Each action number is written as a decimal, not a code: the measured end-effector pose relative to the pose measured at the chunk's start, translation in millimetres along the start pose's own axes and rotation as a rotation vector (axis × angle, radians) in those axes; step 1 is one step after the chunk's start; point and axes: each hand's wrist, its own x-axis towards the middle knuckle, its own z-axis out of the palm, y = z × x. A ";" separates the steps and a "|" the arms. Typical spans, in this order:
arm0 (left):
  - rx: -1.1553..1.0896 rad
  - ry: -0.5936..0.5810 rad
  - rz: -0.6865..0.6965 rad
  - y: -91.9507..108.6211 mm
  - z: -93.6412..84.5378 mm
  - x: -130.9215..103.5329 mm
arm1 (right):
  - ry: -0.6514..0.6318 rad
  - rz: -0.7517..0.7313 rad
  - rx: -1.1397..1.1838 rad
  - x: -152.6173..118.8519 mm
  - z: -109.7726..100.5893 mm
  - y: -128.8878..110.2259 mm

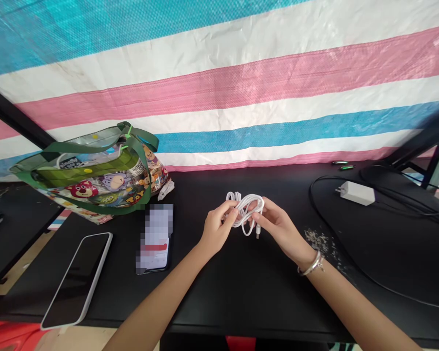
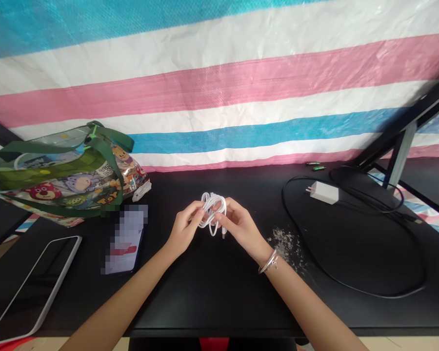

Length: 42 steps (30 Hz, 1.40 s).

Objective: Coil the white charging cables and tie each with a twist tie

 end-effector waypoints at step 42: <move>0.133 0.178 0.134 -2.1 2.0 0.3 | 0.042 -0.074 -0.040 -0.6 2.3 7.2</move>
